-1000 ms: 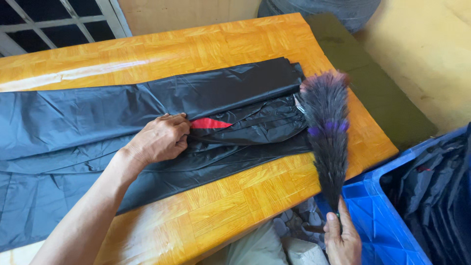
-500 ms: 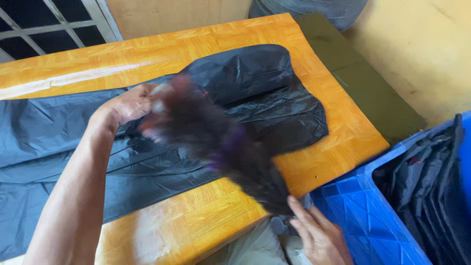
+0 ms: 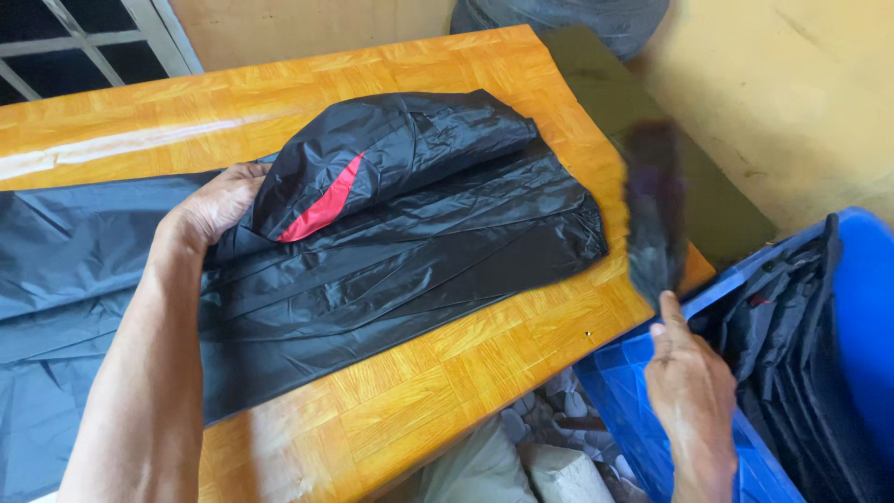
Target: The person takes a black garment from a blue bin and lays it on a wooden table. They use a feather duster to brush the fabric, then fold the garment into a compact rectangular shape by hand.
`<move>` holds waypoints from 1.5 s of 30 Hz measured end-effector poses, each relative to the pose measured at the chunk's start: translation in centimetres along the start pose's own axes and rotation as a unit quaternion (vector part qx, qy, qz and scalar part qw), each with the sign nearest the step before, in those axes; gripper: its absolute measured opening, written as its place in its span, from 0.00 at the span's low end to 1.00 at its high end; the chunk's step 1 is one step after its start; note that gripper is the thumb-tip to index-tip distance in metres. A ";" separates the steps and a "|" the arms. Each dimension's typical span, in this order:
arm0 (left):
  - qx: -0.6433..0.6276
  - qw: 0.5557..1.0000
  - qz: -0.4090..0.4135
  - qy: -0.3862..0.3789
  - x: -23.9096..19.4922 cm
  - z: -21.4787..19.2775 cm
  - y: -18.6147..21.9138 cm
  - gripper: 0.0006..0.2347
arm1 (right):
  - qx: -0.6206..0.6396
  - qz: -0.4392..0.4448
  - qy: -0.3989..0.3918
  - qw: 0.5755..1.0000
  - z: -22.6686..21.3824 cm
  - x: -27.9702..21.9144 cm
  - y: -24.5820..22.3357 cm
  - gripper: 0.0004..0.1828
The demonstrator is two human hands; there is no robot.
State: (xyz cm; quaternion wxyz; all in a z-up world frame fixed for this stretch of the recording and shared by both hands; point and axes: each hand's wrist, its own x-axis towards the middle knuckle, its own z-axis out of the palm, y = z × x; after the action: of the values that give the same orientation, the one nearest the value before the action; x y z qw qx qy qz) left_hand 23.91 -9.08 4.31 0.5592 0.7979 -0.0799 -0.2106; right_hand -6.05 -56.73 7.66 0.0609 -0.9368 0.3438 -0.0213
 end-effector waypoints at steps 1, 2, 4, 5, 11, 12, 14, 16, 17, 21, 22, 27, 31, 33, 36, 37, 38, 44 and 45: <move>-0.001 1.000 0.001 0.002 0.0 0.0 0.0 0.11 | 0.000 -0.002 0.001 1.000 0.2 -0.2 -0.8 0.29; -0.008 1.000 0.019 0.001 0.0 -0.1 0.1 0.11 | 0.011 -0.049 -0.045 0.998 0.5 -0.3 -1.6 0.30; -0.014 0.999 0.037 0.003 -0.2 -0.4 0.3 0.11 | 0.023 -0.099 -0.090 0.991 0.9 0.1 -2.7 0.31; -0.021 0.998 0.055 0.002 -0.3 -0.6 0.3 0.11 | -0.013 -0.077 -0.104 0.991 1.0 0.7 -2.9 0.31; -0.034 0.999 0.033 0.014 -0.9 -0.4 1.4 0.13 | 0.029 -0.044 -0.009 0.999 0.5 0.1 -1.3 0.31; -0.030 0.999 0.007 0.017 -1.3 -0.4 1.4 0.14 | 0.100 -0.053 0.022 0.993 0.6 -0.7 -0.9 0.29; 0.019 1.000 0.014 0.017 -0.3 -1.3 0.9 0.13 | 0.113 -0.044 -0.072 0.990 0.4 -2.3 -0.1 0.30; 0.070 0.997 0.019 0.015 0.4 -1.9 1.0 0.13 | 0.125 -0.031 -0.166 0.978 1.9 -3.0 1.3 0.31; 0.137 0.991 0.005 0.014 0.5 -2.1 1.4 0.15 | 0.131 -0.112 -0.188 0.967 3.5 -2.7 2.2 0.30; 0.185 0.982 -0.030 0.008 1.1 -2.3 1.6 0.15 | 0.167 -0.234 -0.168 0.943 5.1 -6.9 -0.8 0.27; 0.184 0.982 -0.035 0.011 1.2 -2.2 1.7 0.15 | 0.166 -0.238 -0.171 0.942 5.3 -7.2 -1.6 0.27; 0.201 0.976 -0.084 0.025 2.1 -2.2 1.7 0.16 | 0.269 -0.487 -0.249 0.793 6.9 -8.7 -6.5 0.25; 0.348 0.936 0.028 -0.054 3.2 -2.2 1.3 0.21 | 0.254 -0.529 -0.191 0.787 5.4 -10.6 -12.3 0.26; 0.311 0.949 -0.044 0.034 3.3 -1.7 1.6 0.20 | 0.165 -0.510 -0.300 0.789 3.1 -11.4 -14.7 0.26; 0.271 0.960 -0.071 0.022 3.2 -1.3 1.7 0.18 | 0.232 -0.558 -0.243 0.759 2.1 -12.1 -17.7 0.27; 0.272 0.959 -0.071 0.020 3.0 -1.6 1.7 0.18 | 0.232 -0.556 -0.243 0.760 2.6 -12.3 -18.7 0.27; 0.285 0.957 -0.057 0.005 3.0 -1.6 1.7 0.17 | 0.199 -0.572 -0.229 0.762 3.1 -12.5 -19.6 0.26; 0.289 0.957 -0.021 -0.019 2.5 -1.7 1.5 0.16 | 0.211 -0.642 -0.222 0.703 3.3 -14.3 -24.1 0.24; 0.305 0.952 0.003 -0.034 2.6 -1.6 1.4 0.16 | 0.154 -0.622 -0.186 0.745 3.5 -14.9 -24.7 0.25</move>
State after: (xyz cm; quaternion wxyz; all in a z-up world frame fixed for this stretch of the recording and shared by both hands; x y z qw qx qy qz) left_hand 27.12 -9.11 5.41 0.2873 0.9225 -0.1616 -0.2011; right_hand -1.23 -28.07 7.44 0.2407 -0.9063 -0.3408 0.0671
